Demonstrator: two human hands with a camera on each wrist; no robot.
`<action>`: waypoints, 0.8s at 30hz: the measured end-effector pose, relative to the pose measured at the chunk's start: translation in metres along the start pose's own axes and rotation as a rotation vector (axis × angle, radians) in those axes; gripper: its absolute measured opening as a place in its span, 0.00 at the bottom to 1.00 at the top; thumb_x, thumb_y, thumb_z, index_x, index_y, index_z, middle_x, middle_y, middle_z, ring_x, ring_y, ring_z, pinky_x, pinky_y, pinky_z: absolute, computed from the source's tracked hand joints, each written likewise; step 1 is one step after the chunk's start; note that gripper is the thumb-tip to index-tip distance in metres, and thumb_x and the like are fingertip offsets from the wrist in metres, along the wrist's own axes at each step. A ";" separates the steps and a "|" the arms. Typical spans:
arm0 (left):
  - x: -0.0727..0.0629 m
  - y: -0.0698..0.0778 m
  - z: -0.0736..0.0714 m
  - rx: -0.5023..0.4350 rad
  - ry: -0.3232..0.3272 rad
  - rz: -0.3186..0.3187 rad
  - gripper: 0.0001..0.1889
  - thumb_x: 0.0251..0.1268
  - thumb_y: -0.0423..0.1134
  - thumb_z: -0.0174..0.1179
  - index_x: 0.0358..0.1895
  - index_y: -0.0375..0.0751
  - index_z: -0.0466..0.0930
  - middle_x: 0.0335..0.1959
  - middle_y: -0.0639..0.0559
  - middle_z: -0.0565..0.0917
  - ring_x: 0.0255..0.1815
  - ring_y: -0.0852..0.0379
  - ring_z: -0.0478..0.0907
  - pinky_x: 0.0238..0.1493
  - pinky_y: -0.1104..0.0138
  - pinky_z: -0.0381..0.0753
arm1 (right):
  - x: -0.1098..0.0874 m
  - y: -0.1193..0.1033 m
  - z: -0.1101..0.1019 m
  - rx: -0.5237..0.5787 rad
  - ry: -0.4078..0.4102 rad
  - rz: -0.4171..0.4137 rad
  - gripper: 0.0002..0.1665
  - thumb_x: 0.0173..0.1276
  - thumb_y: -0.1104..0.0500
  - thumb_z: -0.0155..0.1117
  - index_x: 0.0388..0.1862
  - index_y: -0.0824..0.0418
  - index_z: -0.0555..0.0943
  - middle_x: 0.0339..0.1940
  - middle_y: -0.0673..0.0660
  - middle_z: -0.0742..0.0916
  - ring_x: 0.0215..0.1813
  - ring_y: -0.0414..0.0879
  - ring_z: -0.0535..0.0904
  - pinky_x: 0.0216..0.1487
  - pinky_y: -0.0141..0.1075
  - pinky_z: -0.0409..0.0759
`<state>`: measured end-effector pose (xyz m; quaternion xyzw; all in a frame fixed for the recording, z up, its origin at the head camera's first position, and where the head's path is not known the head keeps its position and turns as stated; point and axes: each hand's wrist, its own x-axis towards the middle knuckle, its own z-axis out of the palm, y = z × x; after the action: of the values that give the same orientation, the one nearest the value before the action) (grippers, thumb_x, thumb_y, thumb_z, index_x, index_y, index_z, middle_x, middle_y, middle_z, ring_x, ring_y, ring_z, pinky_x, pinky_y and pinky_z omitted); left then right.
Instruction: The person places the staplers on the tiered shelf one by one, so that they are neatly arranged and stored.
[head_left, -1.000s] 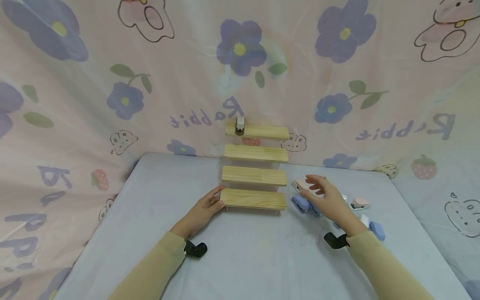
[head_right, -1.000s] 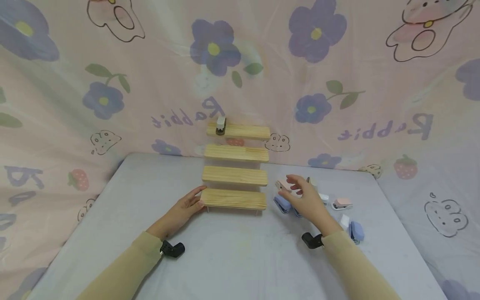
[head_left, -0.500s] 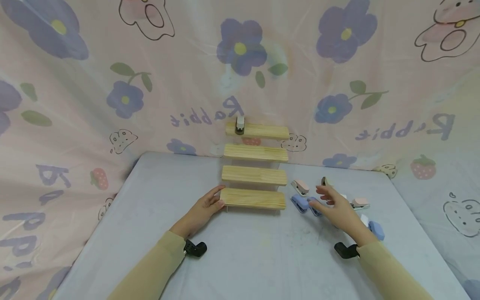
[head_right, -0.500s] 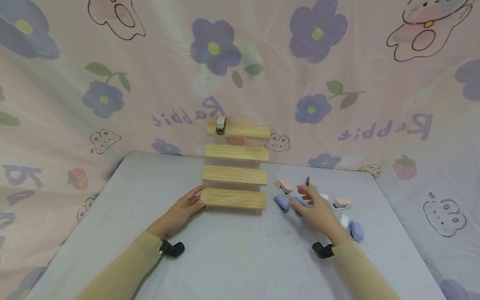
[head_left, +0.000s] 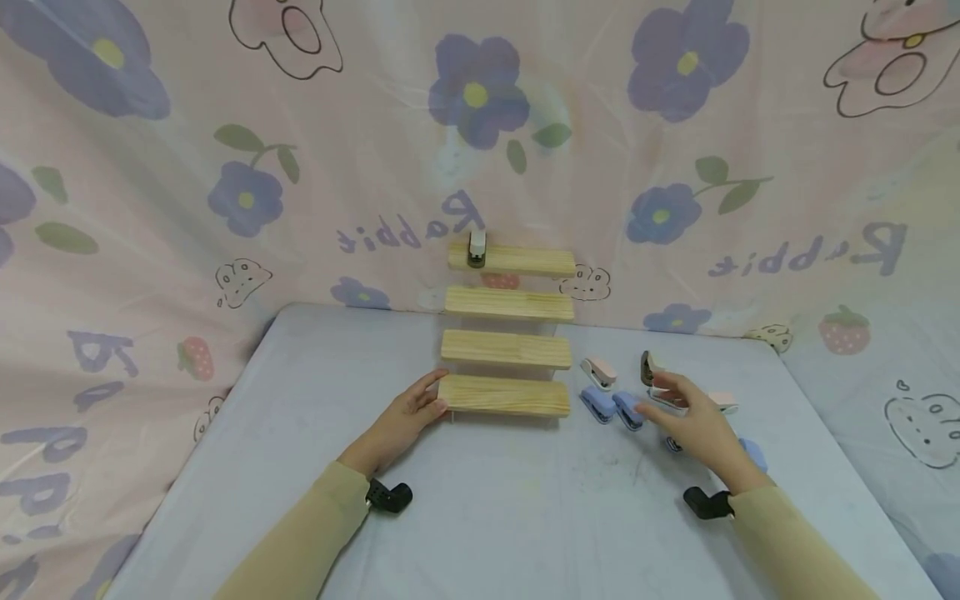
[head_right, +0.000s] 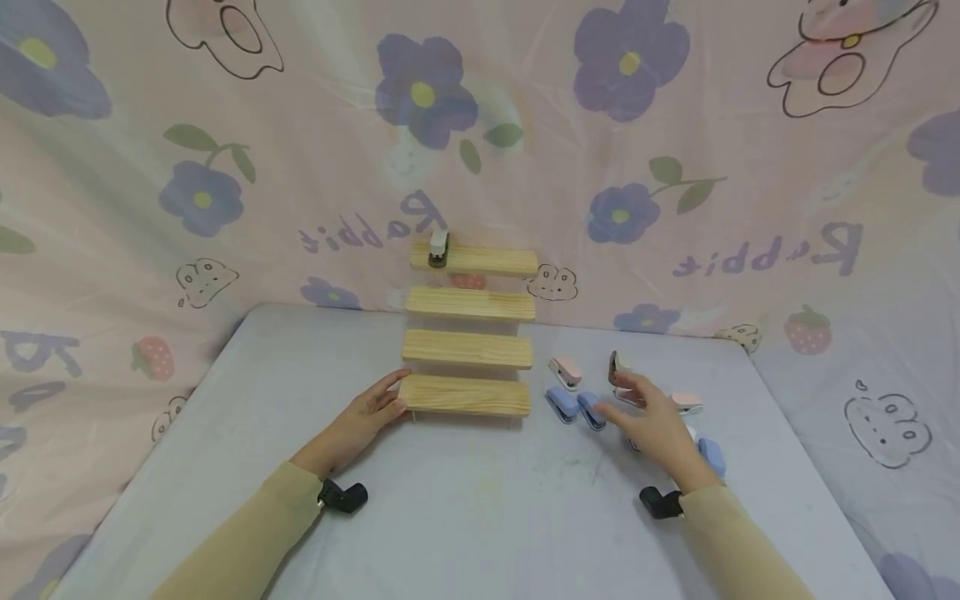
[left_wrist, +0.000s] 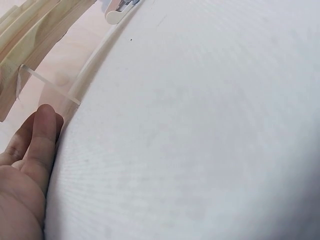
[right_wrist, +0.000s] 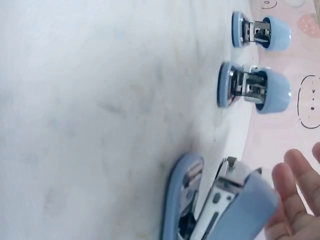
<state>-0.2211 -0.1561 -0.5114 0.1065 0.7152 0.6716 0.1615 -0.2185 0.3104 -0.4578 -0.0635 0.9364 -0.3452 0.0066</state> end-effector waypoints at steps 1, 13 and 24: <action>0.000 0.000 0.000 0.000 -0.001 0.003 0.34 0.70 0.50 0.57 0.75 0.63 0.53 0.64 0.45 0.73 0.60 0.51 0.74 0.66 0.55 0.64 | 0.000 0.000 -0.001 -0.005 0.010 0.005 0.49 0.63 0.34 0.64 0.75 0.57 0.60 0.67 0.64 0.72 0.64 0.65 0.66 0.56 0.62 0.67; 0.000 -0.002 0.000 0.001 0.009 0.004 0.34 0.69 0.50 0.57 0.75 0.64 0.54 0.65 0.44 0.72 0.60 0.50 0.75 0.66 0.54 0.63 | 0.008 0.007 -0.011 -0.050 0.070 0.030 0.54 0.62 0.35 0.65 0.77 0.60 0.55 0.72 0.71 0.63 0.71 0.71 0.53 0.59 0.70 0.56; 0.001 -0.002 0.000 -0.019 0.008 -0.005 0.33 0.69 0.51 0.58 0.74 0.67 0.56 0.66 0.47 0.72 0.60 0.52 0.75 0.67 0.54 0.62 | 0.012 0.018 -0.010 -0.073 -0.003 0.091 0.59 0.61 0.33 0.64 0.78 0.63 0.50 0.74 0.72 0.59 0.71 0.73 0.53 0.61 0.69 0.57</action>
<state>-0.2217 -0.1563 -0.5137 0.1007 0.7098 0.6782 0.1614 -0.2335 0.3290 -0.4618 -0.0215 0.9502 -0.3101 0.0215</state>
